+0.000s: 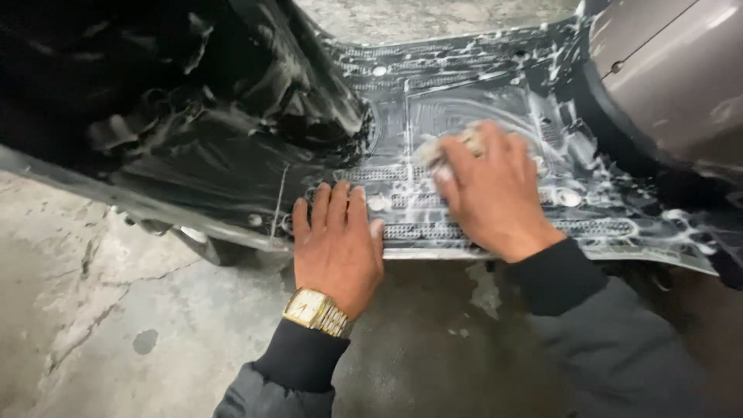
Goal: The person scrubs the soapy floorboard and side panels of a scooter using a sponge. They move from the textured footrest area to the curved bodywork, applying pressure to clean the surfaces.
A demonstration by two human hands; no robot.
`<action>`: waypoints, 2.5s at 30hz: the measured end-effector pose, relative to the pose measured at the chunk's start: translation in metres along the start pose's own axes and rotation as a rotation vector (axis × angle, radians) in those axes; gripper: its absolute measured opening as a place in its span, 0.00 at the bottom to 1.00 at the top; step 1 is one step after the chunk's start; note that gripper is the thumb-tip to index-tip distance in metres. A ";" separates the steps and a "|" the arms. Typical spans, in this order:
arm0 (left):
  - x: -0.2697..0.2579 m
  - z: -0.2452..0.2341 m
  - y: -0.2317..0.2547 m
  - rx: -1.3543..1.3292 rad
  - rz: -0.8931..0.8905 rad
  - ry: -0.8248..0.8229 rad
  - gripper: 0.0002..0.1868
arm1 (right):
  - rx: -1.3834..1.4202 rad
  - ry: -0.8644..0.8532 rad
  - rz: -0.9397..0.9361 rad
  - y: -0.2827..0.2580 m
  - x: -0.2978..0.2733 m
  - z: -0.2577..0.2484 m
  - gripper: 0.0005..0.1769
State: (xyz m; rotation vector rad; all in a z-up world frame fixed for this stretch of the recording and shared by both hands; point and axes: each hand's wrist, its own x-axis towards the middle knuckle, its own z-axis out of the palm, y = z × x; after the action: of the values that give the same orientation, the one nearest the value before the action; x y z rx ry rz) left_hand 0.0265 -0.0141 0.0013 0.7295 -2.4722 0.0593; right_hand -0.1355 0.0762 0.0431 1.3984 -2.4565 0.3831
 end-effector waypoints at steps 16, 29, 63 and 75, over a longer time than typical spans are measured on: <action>0.010 0.021 0.007 -0.039 0.013 0.026 0.21 | 0.018 -0.066 0.044 -0.002 -0.027 -0.022 0.21; 0.009 0.013 0.002 -0.068 0.018 -0.012 0.20 | -0.035 -0.238 0.130 0.028 -0.027 -0.044 0.16; 0.013 0.004 0.004 -0.116 0.064 -0.032 0.16 | 0.101 -0.531 0.171 0.035 -0.047 -0.087 0.22; 0.016 -0.008 0.028 -0.419 0.151 -0.056 0.29 | 0.258 -0.076 -0.099 0.038 -0.057 -0.061 0.33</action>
State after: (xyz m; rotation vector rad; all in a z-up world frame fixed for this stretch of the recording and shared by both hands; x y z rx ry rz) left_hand 0.0047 0.0030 0.0194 0.3687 -2.4698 -0.4151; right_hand -0.1334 0.1625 0.0750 1.6578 -2.4537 0.6540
